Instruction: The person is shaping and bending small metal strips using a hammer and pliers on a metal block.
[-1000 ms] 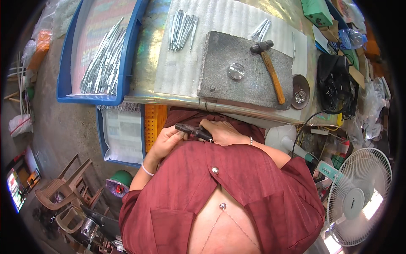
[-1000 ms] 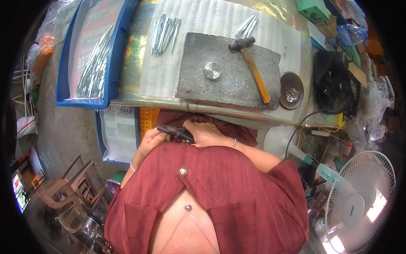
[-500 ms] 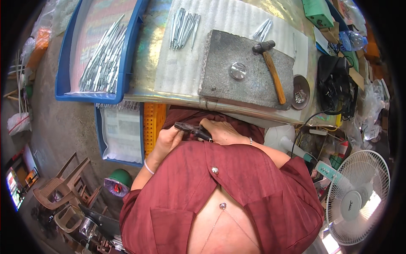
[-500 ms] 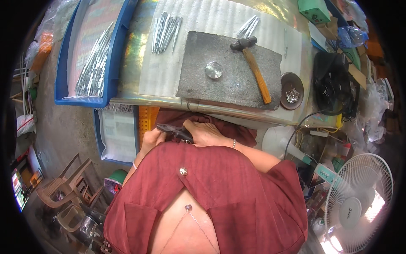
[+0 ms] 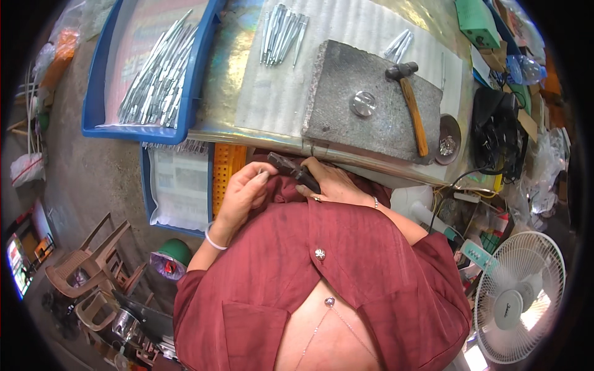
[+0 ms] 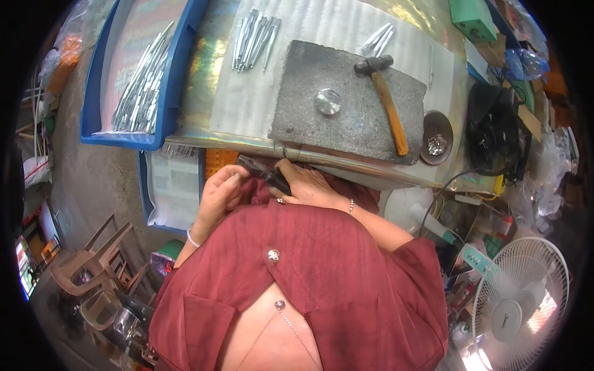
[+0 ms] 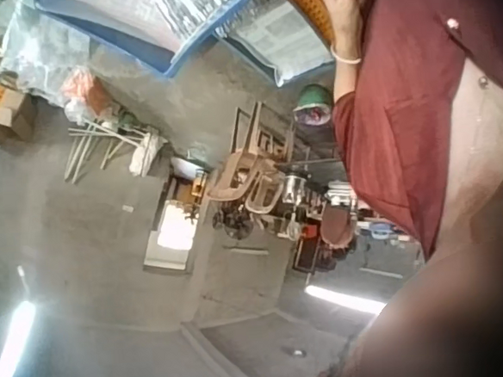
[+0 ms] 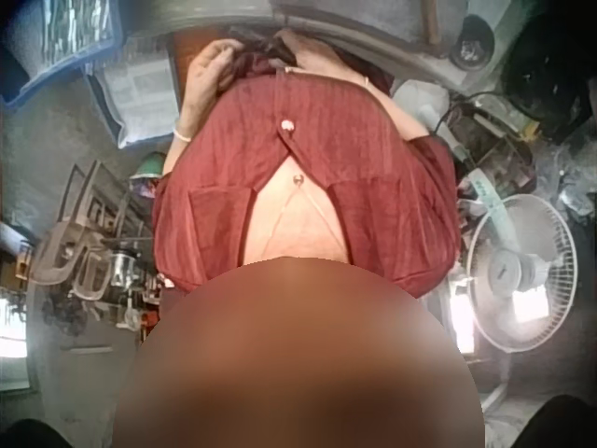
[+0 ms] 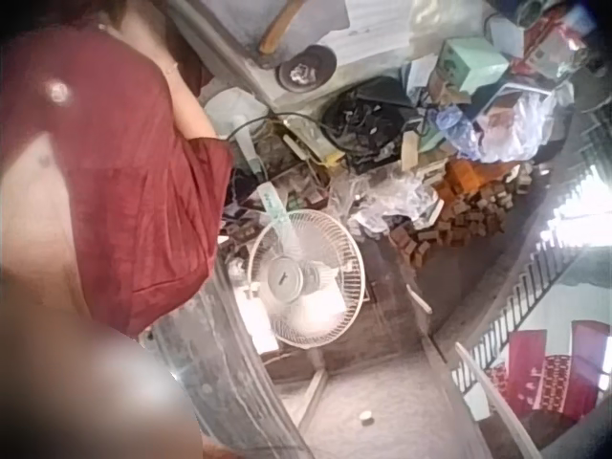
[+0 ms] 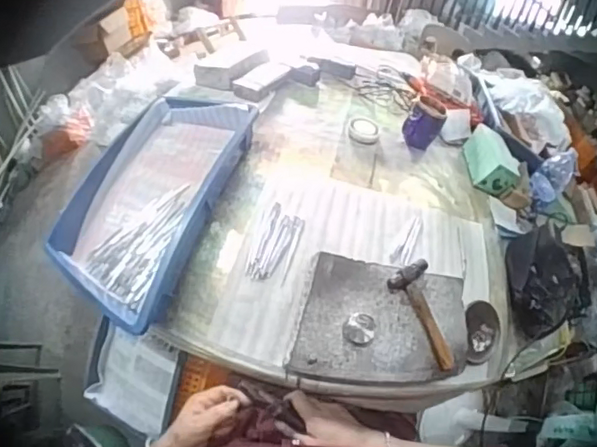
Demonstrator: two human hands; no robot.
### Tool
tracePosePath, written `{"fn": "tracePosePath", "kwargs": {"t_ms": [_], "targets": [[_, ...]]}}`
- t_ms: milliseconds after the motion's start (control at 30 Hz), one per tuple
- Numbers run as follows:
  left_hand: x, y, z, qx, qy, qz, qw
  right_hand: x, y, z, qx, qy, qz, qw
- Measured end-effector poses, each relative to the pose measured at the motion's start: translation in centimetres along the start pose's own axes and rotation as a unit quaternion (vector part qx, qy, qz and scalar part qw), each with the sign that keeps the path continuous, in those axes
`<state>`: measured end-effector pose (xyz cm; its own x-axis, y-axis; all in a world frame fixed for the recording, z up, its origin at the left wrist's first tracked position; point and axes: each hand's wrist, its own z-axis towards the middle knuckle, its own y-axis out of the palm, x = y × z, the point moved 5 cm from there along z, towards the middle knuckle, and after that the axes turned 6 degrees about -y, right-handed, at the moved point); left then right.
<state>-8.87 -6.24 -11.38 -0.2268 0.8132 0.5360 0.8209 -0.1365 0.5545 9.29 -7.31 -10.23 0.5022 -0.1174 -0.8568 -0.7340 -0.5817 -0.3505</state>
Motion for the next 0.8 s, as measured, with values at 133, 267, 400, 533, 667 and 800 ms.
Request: {"fn": "tracePosePath", "kwargs": {"t_ms": [133, 267, 400, 533, 667, 800], "targets": [[-0.8, 0.7, 1.5, -0.019, 0.004, -0.070, 0.997, -0.3, 0.1, -0.1, -0.026, 0.009, -0.021, 0.999], [-1.2, 0.7, 2.1, -0.022, 0.027, -0.084, 0.996, -1.3, -0.2, -0.1, -0.046, 0.033, -0.019, 0.998], [-0.9, 0.7, 2.0, -0.030, 0.038, -0.086, 0.995, -1.2, -0.8, 0.2, -0.057, -0.008, 0.040, 0.998], [-0.9, 0.6, 1.1, -0.026, 0.048, -0.088, 0.995, -1.4, -0.8, 0.8, -0.115, -0.084, 0.080, 0.986], [-1.3, -2.9, -1.0, 0.045, 0.118, -0.079, 0.989, -2.2, -0.9, 0.9, -0.147, -0.051, 0.036, 0.987], [-1.3, -13.0, -5.5, 0.329, 0.280, -0.042, 0.901, -0.4, -0.9, 0.4, -0.112, 0.007, 0.118, 0.987]]}}
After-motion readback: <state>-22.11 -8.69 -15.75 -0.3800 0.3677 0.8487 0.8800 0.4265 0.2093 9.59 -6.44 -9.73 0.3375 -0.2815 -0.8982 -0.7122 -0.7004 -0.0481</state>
